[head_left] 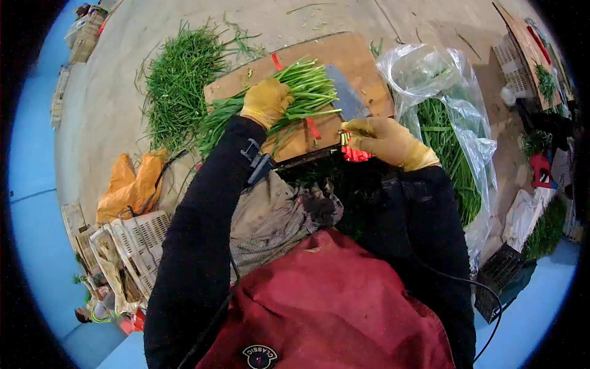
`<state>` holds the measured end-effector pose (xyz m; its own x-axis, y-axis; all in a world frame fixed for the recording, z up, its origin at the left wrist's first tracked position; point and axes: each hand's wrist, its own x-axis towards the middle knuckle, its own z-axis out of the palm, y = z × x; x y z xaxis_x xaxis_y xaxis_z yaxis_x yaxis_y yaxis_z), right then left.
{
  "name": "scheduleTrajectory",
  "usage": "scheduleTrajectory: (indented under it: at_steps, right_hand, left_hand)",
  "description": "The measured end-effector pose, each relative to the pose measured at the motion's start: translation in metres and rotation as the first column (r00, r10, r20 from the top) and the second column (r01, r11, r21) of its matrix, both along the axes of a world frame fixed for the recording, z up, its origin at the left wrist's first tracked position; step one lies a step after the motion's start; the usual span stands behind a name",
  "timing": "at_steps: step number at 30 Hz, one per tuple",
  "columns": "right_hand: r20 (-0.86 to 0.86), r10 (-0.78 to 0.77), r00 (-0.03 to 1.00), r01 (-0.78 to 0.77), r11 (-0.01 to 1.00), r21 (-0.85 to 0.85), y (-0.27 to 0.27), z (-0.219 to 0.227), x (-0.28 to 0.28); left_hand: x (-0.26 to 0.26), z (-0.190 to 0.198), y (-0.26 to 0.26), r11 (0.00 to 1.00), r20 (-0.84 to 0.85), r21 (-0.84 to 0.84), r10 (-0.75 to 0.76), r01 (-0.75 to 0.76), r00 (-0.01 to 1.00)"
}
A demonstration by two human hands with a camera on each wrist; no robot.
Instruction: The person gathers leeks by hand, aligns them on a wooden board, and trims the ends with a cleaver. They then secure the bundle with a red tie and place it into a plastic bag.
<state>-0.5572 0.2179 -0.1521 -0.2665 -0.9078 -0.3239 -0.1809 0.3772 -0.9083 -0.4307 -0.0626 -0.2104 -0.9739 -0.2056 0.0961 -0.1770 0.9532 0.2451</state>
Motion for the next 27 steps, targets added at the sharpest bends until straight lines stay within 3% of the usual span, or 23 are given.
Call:
scheduleTrajectory:
  at_steps: [4,7,8,9,11,13,14,15,17,20,21,22,24,26,27]
  right_hand:
    - [-0.105,0.083,0.991,-0.071,0.990,0.119,-0.015,0.002,-0.006]
    - [-0.132,0.089,0.987,-0.077,0.993,0.091,-0.021,0.002,-0.006]
    - [-0.127,0.118,0.985,-0.115,0.993,0.030,-0.024,0.003,-0.005]
    - [-0.129,0.137,0.982,-0.141,0.990,-0.017,-0.027,0.005,-0.005]
    - [-0.097,0.136,0.986,-0.139,0.990,-0.023,-0.019,0.010,-0.006]
    - [-0.207,0.117,0.971,-0.083,0.983,0.164,-0.017,0.040,-0.005]
    - [-0.302,0.083,0.950,-0.075,0.996,0.040,-0.016,0.024,-0.007]
    - [-0.355,0.037,0.934,-0.030,0.999,0.025,-0.012,0.037,-0.005]
    - [-0.337,-0.119,0.934,0.089,0.991,-0.102,0.005,0.047,-0.001]
    - [-0.336,-0.306,0.891,0.230,0.941,-0.249,0.063,0.051,-0.003]
    - [-0.247,-0.321,0.914,0.272,0.938,-0.213,0.089,0.046,-0.007]
    - [-0.049,-0.437,0.898,0.429,0.895,-0.123,0.119,0.055,-0.006]
    - [-0.195,-0.586,0.786,0.584,0.808,-0.076,0.189,0.027,-0.014]
    - [-0.372,-0.705,0.604,0.792,0.585,0.176,0.256,-0.003,-0.008]
    - [-0.375,-0.657,0.654,0.756,0.584,0.295,0.293,-0.030,-0.008]
  left_hand:
    - [-0.002,0.005,0.006,0.998,0.034,0.026,0.056,-0.057,0.998]
    - [-0.002,0.008,0.011,0.993,0.021,0.003,0.119,-0.120,0.993]
    - [-0.002,0.001,0.004,0.997,0.008,-0.020,0.080,-0.080,0.997]
    - [0.000,-0.004,0.004,0.999,-0.192,-0.040,-0.012,0.004,0.981]
    - [-0.005,0.011,0.015,0.997,-0.113,-0.041,-0.073,0.069,0.991]
    - [-0.008,0.000,0.023,0.990,-0.016,-0.099,-0.102,0.100,0.995]
    - [-0.007,-0.009,0.026,0.990,0.075,-0.087,-0.102,0.108,0.992]
    - [-0.005,-0.014,0.028,0.991,0.227,-0.102,-0.066,0.091,0.972]
    - [0.002,-0.024,0.021,0.990,0.176,-0.096,-0.086,0.104,0.981]
    - [-0.003,-0.024,0.014,0.984,0.171,-0.069,-0.151,0.165,0.974]
    - [-0.002,-0.023,0.011,0.981,0.135,-0.055,-0.175,0.184,0.975]
    - [-0.001,-0.020,0.012,0.979,0.102,-0.043,-0.194,0.199,0.976]
    - [-0.005,-0.009,0.018,0.975,0.016,-0.102,-0.195,0.196,0.981]
    - [-0.009,0.002,0.026,0.984,-0.018,-0.075,-0.163,0.161,0.987]
    - [-0.012,0.006,0.031,0.980,-0.038,-0.073,-0.187,0.184,0.982]
